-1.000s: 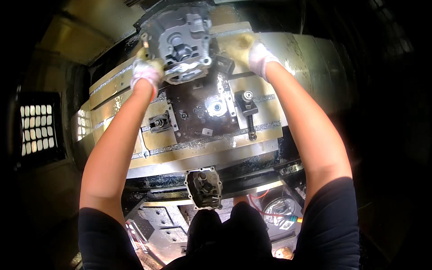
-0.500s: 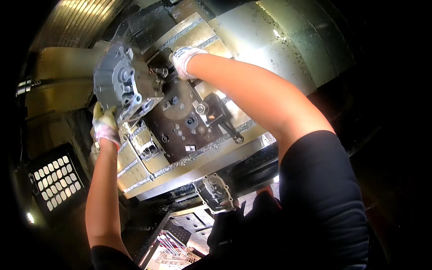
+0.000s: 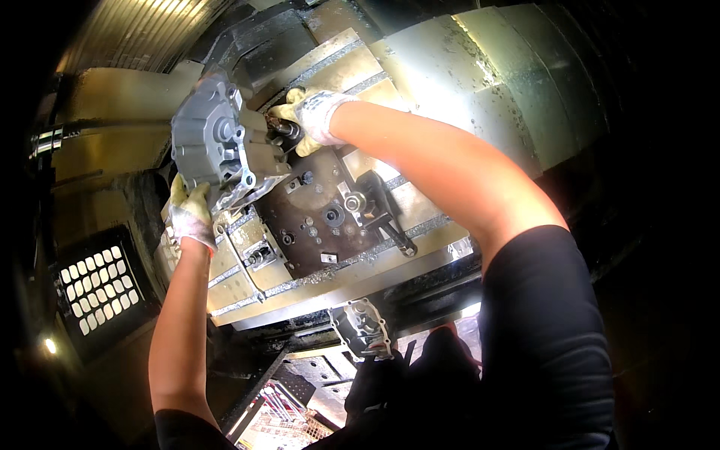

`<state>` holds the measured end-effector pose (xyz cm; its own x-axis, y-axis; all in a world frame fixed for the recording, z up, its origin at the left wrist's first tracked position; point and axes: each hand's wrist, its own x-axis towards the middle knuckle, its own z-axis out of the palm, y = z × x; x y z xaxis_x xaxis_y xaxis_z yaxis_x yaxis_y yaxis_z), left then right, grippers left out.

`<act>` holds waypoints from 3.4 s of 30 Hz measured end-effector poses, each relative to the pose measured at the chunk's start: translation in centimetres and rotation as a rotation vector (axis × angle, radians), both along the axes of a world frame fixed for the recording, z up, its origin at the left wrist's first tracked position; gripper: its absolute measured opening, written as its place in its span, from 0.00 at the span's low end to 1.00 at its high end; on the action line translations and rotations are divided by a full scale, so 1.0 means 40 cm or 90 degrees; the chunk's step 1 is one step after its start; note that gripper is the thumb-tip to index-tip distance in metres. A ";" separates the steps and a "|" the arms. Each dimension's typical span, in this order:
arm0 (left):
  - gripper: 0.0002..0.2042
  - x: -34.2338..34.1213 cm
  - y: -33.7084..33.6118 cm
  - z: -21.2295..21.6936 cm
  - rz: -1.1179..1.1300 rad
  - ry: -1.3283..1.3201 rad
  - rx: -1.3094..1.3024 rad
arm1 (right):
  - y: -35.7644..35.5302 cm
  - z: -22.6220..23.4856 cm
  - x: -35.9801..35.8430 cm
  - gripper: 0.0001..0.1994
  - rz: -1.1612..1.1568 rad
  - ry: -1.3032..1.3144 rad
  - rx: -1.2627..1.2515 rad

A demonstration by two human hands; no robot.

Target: The person uses a wrench to loosen and remove a metal casing from a milling machine, then cleans the workspace and the part using a compressed air nozzle before placing a new metal component onto the machine and securing it with the wrench.

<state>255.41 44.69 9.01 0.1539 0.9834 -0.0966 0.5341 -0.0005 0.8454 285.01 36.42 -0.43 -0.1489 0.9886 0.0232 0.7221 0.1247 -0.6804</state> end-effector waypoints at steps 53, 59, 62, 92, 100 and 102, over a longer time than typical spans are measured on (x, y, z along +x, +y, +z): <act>0.42 -0.321 0.139 -0.079 -0.353 0.394 0.110 | 0.018 0.332 -0.377 0.28 -0.198 -0.387 0.133; 0.32 -0.290 0.181 -0.178 -0.557 0.557 0.156 | 0.036 0.327 -0.386 0.26 -0.181 -0.382 0.111; 0.32 -0.285 0.211 -0.150 -0.573 0.513 0.015 | 0.034 0.349 -0.399 0.25 -0.184 -0.371 0.092; 0.40 -0.182 0.196 -0.147 -0.583 0.450 0.174 | 0.039 0.321 -0.371 0.24 -0.171 -0.406 0.111; 0.24 -0.165 0.212 -0.155 -0.657 0.350 0.087 | 0.038 0.327 -0.383 0.24 -0.181 -0.393 0.112; 0.21 -0.158 0.206 -0.151 -0.622 0.296 0.049 | 0.035 0.328 -0.388 0.24 -0.182 -0.365 0.101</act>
<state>249.09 52.92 2.98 0.8381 0.4619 -0.2903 0.5419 -0.6438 0.5402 269.51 37.80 12.69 0.0870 0.9820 0.1678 0.9842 -0.0587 -0.1669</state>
